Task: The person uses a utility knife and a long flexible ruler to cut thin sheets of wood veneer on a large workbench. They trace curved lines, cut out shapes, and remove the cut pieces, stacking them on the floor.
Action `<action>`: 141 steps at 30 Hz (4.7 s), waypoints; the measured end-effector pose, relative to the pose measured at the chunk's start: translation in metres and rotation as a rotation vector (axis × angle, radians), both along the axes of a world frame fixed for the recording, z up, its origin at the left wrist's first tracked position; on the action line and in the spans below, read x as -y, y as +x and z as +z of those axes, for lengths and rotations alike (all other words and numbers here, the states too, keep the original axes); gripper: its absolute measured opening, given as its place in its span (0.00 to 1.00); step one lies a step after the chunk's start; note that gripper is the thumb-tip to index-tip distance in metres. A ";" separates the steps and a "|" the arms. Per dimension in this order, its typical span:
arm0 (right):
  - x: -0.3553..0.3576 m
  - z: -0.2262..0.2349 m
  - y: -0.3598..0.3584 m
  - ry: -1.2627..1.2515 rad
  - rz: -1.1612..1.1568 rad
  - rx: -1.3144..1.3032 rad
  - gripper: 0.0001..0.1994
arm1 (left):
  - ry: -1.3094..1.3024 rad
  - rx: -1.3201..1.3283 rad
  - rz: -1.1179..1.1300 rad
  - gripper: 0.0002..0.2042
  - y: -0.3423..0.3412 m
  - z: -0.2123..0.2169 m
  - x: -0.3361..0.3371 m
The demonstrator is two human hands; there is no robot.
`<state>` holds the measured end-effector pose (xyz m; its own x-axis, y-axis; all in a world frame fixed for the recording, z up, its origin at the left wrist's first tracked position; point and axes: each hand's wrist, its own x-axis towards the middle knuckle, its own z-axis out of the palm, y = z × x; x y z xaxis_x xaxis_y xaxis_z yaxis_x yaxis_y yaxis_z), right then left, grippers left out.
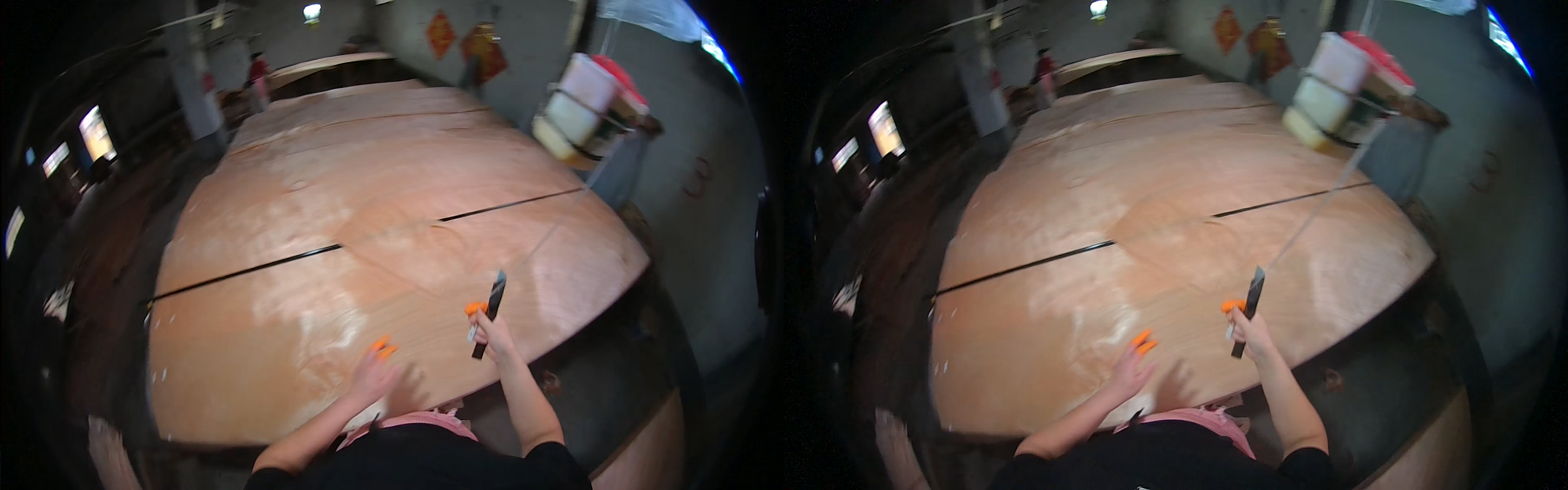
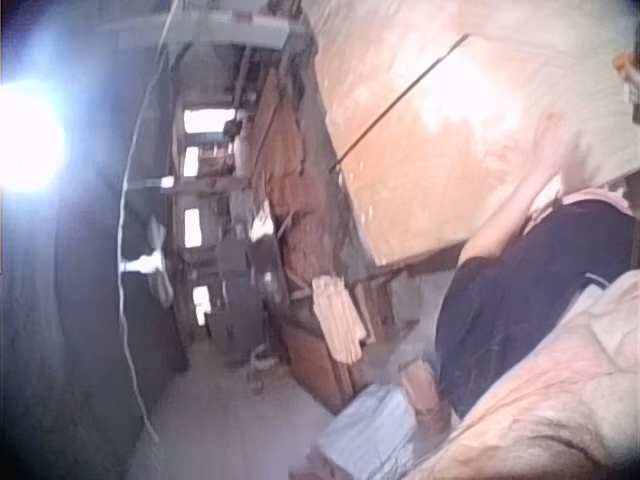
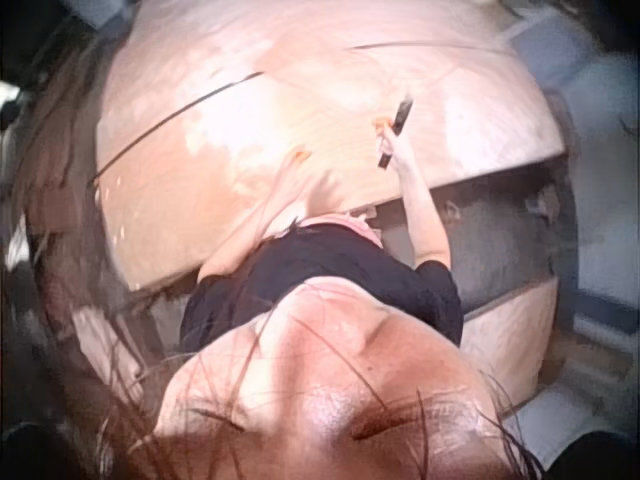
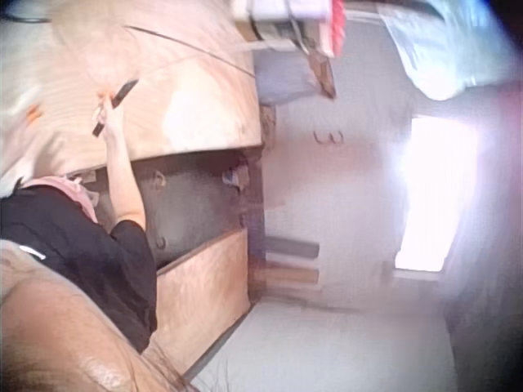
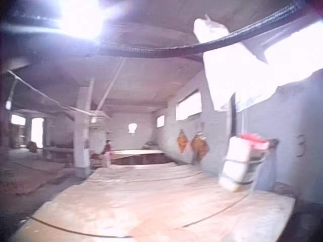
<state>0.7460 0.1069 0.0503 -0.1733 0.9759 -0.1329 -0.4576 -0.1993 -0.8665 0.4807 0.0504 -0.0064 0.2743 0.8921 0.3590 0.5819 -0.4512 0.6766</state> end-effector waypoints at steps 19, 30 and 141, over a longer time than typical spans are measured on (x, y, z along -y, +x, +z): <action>0.062 -0.119 -0.066 -0.148 -0.141 -0.120 0.10 | 0.213 0.302 -0.043 0.06 0.036 0.043 0.010; 0.083 -0.075 -0.120 -0.096 -0.126 -0.065 0.05 | 0.126 0.374 0.034 0.06 0.029 0.029 0.006; 0.076 -0.146 -0.170 -0.327 0.284 0.663 0.09 | -0.197 -0.473 0.075 0.32 -0.121 -0.149 0.046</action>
<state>0.5757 0.0308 -0.0958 -0.1943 0.7994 -0.5685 0.2406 -0.5230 -0.8176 0.3592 0.0047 -0.1556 0.2985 0.9538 0.0341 0.8706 -0.2868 0.3999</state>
